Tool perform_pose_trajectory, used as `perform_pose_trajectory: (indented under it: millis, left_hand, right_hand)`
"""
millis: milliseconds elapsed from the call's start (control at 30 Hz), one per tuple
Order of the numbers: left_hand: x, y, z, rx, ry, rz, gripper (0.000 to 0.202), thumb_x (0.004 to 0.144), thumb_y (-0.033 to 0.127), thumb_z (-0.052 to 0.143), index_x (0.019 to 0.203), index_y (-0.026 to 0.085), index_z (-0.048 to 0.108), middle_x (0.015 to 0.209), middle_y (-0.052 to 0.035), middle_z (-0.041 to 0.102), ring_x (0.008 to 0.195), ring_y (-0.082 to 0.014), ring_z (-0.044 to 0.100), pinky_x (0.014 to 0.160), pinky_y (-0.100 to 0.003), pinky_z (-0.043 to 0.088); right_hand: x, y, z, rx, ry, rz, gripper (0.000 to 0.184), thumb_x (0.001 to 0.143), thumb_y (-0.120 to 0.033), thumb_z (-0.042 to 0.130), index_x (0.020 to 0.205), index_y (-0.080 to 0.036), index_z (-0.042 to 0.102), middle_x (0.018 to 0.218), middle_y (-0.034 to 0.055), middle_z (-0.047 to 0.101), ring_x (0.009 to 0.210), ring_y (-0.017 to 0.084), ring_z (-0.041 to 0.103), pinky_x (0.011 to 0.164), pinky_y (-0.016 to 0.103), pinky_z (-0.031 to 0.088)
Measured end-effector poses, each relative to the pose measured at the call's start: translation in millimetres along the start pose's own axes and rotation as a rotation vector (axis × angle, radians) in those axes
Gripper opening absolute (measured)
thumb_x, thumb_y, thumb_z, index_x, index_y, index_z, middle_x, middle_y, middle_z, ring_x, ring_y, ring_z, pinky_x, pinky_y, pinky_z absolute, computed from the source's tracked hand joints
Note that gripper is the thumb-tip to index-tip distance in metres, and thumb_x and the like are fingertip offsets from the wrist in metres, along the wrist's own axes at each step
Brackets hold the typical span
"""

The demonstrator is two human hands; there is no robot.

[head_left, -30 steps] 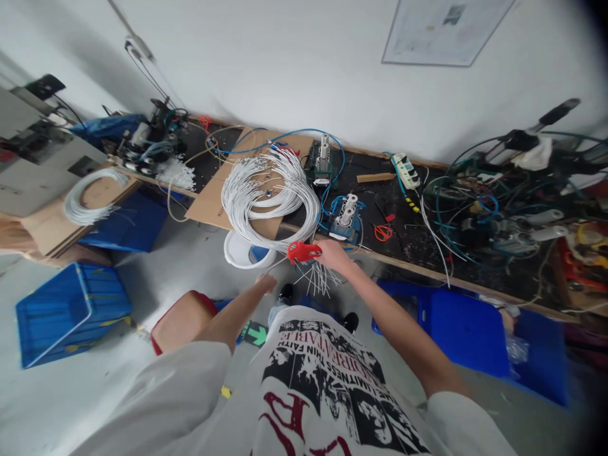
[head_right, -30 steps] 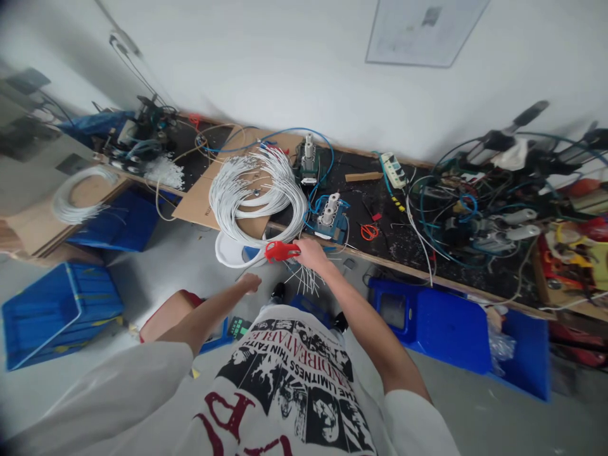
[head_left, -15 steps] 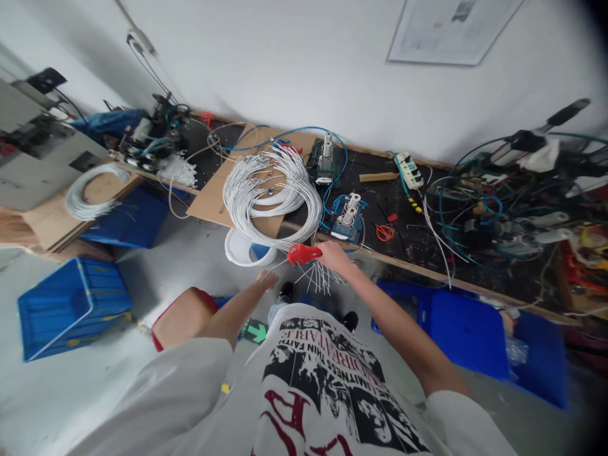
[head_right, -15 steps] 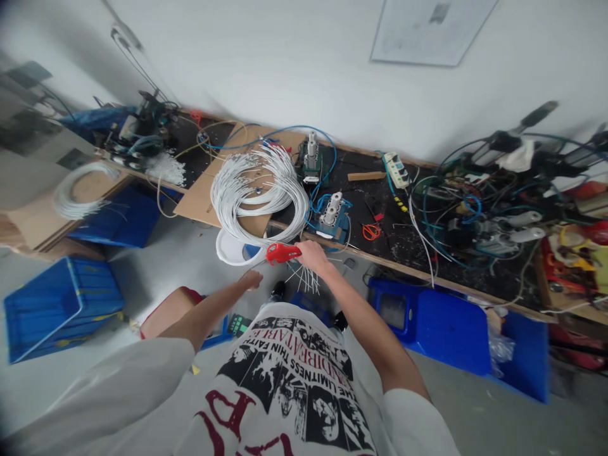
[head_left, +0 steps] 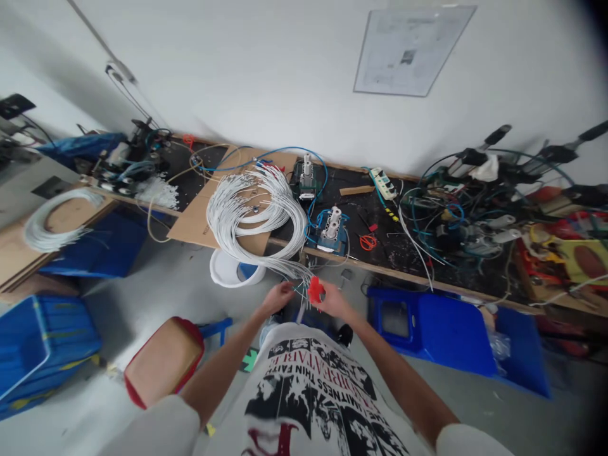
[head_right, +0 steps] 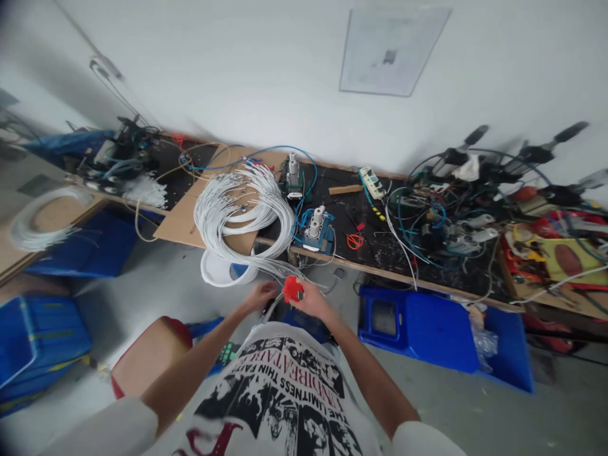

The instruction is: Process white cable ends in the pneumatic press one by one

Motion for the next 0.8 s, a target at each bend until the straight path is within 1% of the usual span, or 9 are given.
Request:
perform_pose_trajectory:
  millis: [67,133,233,300,367,467,533,633,800]
  left_hand:
    - [-5.4,34.1,11.7,-0.034,-0.005,0.138,0.055,0.092,0.030,0.055,0.143,0.015,0.042,0.133,-0.0119,0.057,0.120,-0.0168,0.057,0.102,-0.031,0.049]
    - [-9.9,65.3,21.8,-0.043,-0.040,0.266,0.062,0.088,0.029,0.057,0.147,0.017,0.038,0.140,-0.0100,0.053,0.127,-0.0165,0.053,0.108,-0.028,0.045]
    - [-13.5,101.3,29.5,0.000,-0.102,0.408,0.063,0.080,0.025,0.062,0.141,0.017,0.047,0.142,-0.0093,0.053,0.130,-0.0200,0.051,0.114,-0.032,0.040]
    - [-17.1,119.2,32.1,0.044,-0.151,0.486,0.058,0.073,0.023,0.066,0.130,0.017,0.057,0.135,-0.0090,0.057,0.126,-0.0218,0.053,0.114,-0.033,0.039]
    - [-23.5,133.1,33.1,0.081,-0.182,0.559,0.050,0.070,0.022,0.068,0.120,0.017,0.062,0.128,-0.0084,0.061,0.122,-0.0218,0.054,0.112,-0.033,0.041]
    - [-34.4,146.0,32.2,0.117,-0.180,0.631,0.043,0.070,0.021,0.066,0.113,0.016,0.063,0.123,-0.0085,0.061,0.119,-0.0207,0.054,0.110,-0.033,0.042]
    - [-39.5,149.4,31.5,0.134,-0.166,0.643,0.040,0.072,0.021,0.065,0.112,0.015,0.063,0.118,-0.0087,0.062,0.115,-0.0201,0.056,0.107,-0.033,0.045]
    - [-44.9,150.8,30.3,0.148,-0.150,0.647,0.036,0.073,0.020,0.063,0.109,0.015,0.064,0.112,-0.0078,0.064,0.110,-0.0187,0.058,0.103,-0.032,0.047]
    - [-50.6,148.8,26.5,0.163,-0.152,0.677,0.037,0.073,0.024,0.068,0.110,0.019,0.067,0.120,-0.0052,0.063,0.111,-0.0166,0.059,0.101,-0.026,0.047]
  right_hand:
    - [-21.3,6.0,11.9,0.088,0.029,-0.004,0.017,0.085,-0.028,0.064,0.095,-0.014,0.061,0.089,0.0035,0.068,0.079,0.013,0.063,0.076,0.028,0.051]
    - [-34.8,11.2,22.2,0.156,0.050,-0.009,0.017,0.088,-0.031,0.063,0.090,-0.014,0.061,0.088,0.0036,0.068,0.078,0.013,0.063,0.075,0.028,0.052]
    - [-40.9,20.4,27.7,0.221,0.096,-0.010,0.019,0.090,-0.033,0.062,0.083,-0.014,0.061,0.082,0.0031,0.067,0.075,0.013,0.063,0.073,0.029,0.052]
    - [-39.6,26.9,24.5,0.238,0.147,-0.012,0.021,0.088,-0.034,0.063,0.082,-0.014,0.061,0.079,0.0024,0.066,0.074,0.012,0.062,0.073,0.029,0.052]
    - [-37.6,31.4,19.5,0.240,0.202,-0.020,0.022,0.086,-0.035,0.064,0.081,-0.014,0.062,0.078,0.0018,0.065,0.072,0.012,0.060,0.071,0.028,0.050]
    - [-36.1,31.3,14.6,0.236,0.270,-0.043,0.019,0.081,-0.030,0.066,0.073,-0.014,0.061,0.073,0.0019,0.064,0.068,0.012,0.058,0.067,0.026,0.048]
    - [-36.4,27.3,12.9,0.240,0.304,-0.059,0.016,0.079,-0.026,0.064,0.066,-0.016,0.059,0.069,0.0025,0.064,0.066,0.013,0.057,0.065,0.025,0.047]
    - [-38.9,17.0,9.7,0.255,0.342,-0.091,0.019,0.078,-0.023,0.060,0.060,-0.018,0.058,0.065,0.0039,0.063,0.065,0.014,0.056,0.064,0.024,0.047]
    - [-42.6,2.4,3.9,0.274,0.365,-0.148,0.024,0.077,-0.026,0.060,0.055,-0.019,0.054,0.065,0.0053,0.063,0.068,0.016,0.058,0.065,0.024,0.049]
Point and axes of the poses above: each hand's wrist, its own x-axis towards the middle knuckle, its own z-axis out of the palm, y = z × x, the point moved 9 cm from there along x, towards the middle knuckle
